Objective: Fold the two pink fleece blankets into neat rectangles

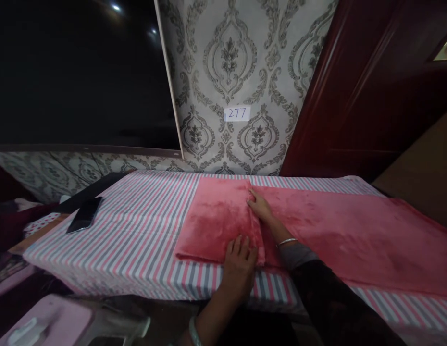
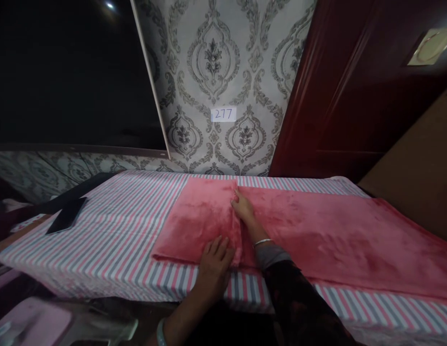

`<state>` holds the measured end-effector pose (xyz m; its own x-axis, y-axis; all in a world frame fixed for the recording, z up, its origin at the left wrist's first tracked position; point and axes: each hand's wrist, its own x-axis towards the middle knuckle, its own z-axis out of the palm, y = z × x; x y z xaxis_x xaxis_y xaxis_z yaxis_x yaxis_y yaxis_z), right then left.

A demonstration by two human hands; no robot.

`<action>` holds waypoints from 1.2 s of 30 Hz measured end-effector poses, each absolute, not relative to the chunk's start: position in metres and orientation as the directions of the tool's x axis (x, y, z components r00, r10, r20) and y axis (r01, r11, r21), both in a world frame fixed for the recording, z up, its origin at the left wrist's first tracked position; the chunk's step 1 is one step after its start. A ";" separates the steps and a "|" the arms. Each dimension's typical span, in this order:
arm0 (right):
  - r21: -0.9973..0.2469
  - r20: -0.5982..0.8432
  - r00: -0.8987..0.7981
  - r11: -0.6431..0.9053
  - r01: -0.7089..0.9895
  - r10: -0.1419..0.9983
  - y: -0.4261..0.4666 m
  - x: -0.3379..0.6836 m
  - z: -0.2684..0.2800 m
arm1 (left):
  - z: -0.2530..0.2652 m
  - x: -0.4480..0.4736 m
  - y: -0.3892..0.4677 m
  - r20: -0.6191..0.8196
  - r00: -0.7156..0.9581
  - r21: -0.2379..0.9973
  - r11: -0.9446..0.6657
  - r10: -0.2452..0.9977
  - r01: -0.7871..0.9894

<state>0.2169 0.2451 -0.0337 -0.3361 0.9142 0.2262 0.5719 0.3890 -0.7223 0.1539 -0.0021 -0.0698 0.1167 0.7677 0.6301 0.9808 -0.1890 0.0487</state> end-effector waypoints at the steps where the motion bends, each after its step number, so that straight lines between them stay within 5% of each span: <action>1: -0.749 0.232 -0.341 0.391 0.536 0.911 0.249 0.216 -0.031 | -0.070 0.153 -0.002 0.650 0.126 0.028 -0.188 0.750 0.982; 20: -0.593 0.272 -0.387 0.471 0.653 0.881 0.263 0.212 -0.038 | -0.065 0.155 0.003 0.796 0.205 0.001 -0.339 0.570 0.941; 24: -0.472 0.387 -0.492 0.626 0.621 0.780 0.226 0.229 -0.033 | -0.052 0.158 -0.005 0.765 0.272 0.071 -0.496 0.583 0.865; 27: -0.395 0.341 -0.627 0.712 0.580 0.700 0.186 0.243 -0.023 | -0.031 0.146 -0.013 0.758 0.316 0.141 -0.617 0.570 0.775; 29: -0.350 0.303 -0.687 0.748 0.564 0.660 0.160 0.250 -0.017 | -0.014 0.124 -0.013 0.736 0.249 0.193 -0.548 0.629 0.814; 31: -0.301 0.277 -0.730 0.778 0.552 0.625 0.138 0.255 -0.015 | 0.000 0.094 -0.010 0.622 0.099 0.252 -0.319 0.777 0.914; 36: -0.219 0.135 -0.760 0.767 0.603 0.636 0.109 0.266 -0.031 | 0.002 0.031 0.001 0.184 -0.138 0.122 0.117 0.973 0.986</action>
